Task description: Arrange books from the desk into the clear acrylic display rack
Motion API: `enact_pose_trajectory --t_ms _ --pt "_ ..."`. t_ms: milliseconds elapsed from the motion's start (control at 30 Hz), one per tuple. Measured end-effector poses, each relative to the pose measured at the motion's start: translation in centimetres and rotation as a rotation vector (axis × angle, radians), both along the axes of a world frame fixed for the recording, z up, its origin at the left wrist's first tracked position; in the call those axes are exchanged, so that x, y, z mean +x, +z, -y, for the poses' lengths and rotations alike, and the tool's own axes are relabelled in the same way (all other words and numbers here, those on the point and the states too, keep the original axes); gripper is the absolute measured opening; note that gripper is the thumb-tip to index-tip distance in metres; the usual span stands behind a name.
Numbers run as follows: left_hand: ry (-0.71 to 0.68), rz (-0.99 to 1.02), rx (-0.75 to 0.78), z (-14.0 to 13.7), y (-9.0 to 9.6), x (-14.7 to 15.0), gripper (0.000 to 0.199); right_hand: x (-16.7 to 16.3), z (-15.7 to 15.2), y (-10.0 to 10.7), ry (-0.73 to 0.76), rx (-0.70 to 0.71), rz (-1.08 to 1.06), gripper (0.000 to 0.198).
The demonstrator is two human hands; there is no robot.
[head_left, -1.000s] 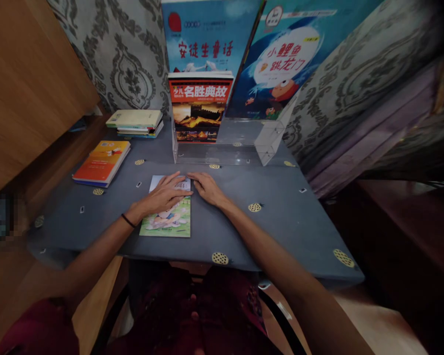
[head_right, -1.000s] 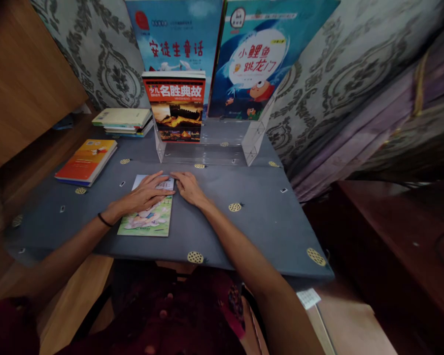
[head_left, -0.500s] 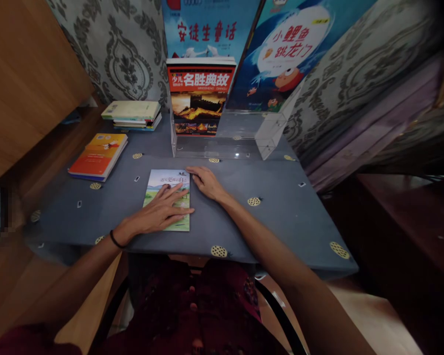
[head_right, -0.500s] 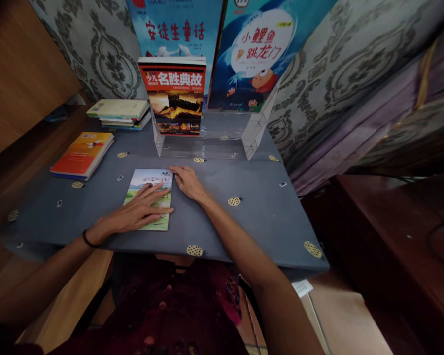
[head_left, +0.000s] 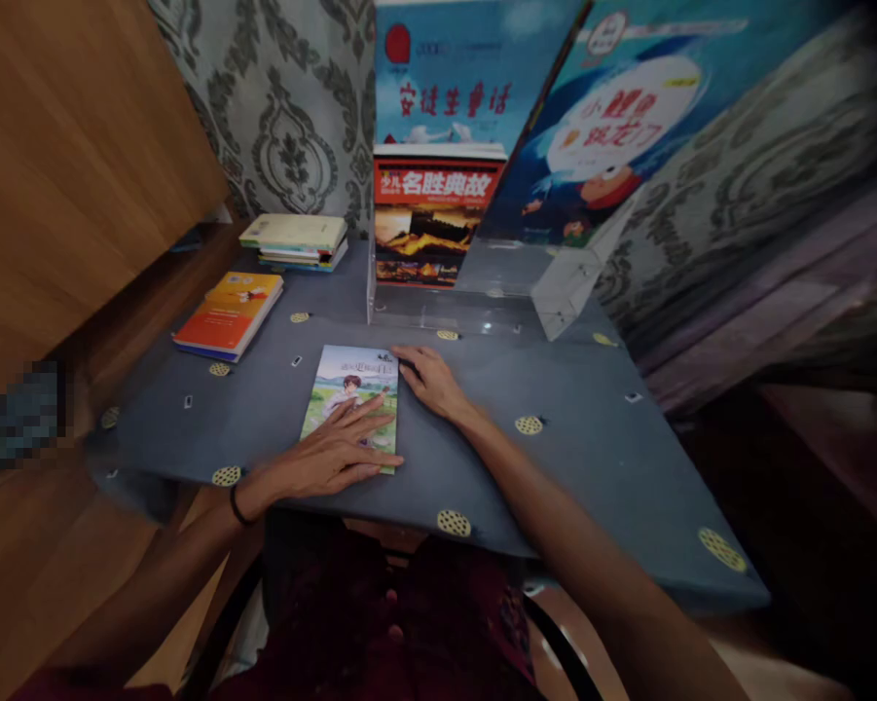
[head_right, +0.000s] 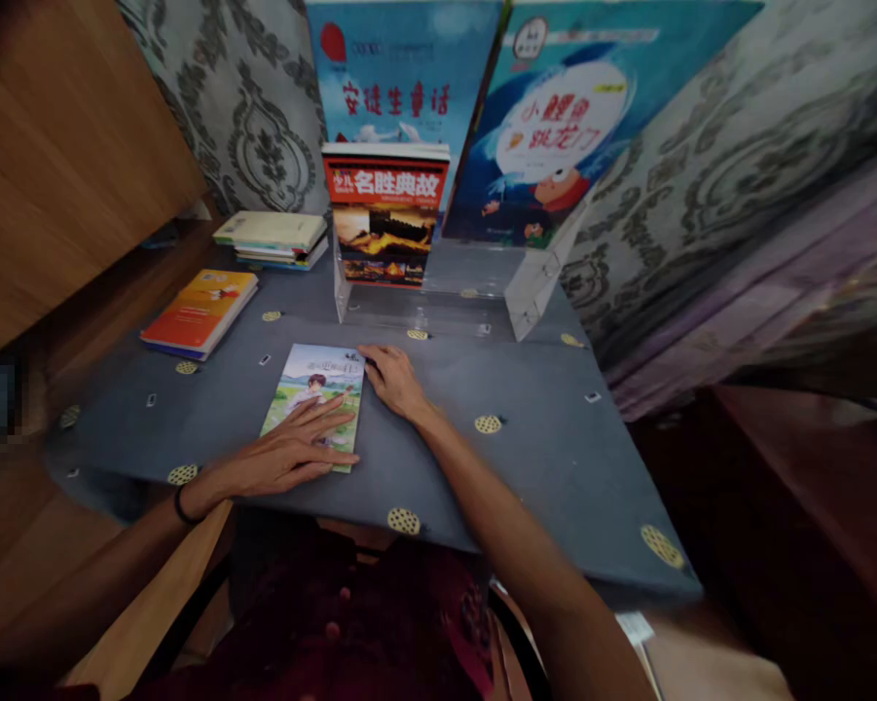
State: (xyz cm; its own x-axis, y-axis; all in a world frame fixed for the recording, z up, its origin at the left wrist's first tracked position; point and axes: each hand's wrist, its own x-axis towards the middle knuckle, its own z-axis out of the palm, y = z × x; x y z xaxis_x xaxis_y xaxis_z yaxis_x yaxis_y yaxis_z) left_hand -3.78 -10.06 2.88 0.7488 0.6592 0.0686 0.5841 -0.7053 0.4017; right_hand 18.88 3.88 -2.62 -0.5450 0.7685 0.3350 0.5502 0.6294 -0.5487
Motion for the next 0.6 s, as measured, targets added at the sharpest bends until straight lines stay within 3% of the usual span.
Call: enact_pose_trajectory --t_ms 67,267,400,600 --pt "0.069 0.027 0.004 -1.5 -0.6 -1.2 0.039 0.1 0.1 0.1 -0.007 0.023 0.032 0.039" --pt "0.454 0.225 0.056 -8.6 -3.4 -6.5 0.046 -0.8 0.6 0.9 0.02 0.173 0.118 0.034" --pt "0.49 0.341 0.032 -10.9 -4.4 -7.7 0.05 -3.2 1.2 1.5 0.143 0.197 0.138 0.032" --pt "0.448 0.437 -0.008 -11.1 -4.6 -8.1 0.053 -8.2 0.5 2.0 0.283 0.126 0.105 0.029"
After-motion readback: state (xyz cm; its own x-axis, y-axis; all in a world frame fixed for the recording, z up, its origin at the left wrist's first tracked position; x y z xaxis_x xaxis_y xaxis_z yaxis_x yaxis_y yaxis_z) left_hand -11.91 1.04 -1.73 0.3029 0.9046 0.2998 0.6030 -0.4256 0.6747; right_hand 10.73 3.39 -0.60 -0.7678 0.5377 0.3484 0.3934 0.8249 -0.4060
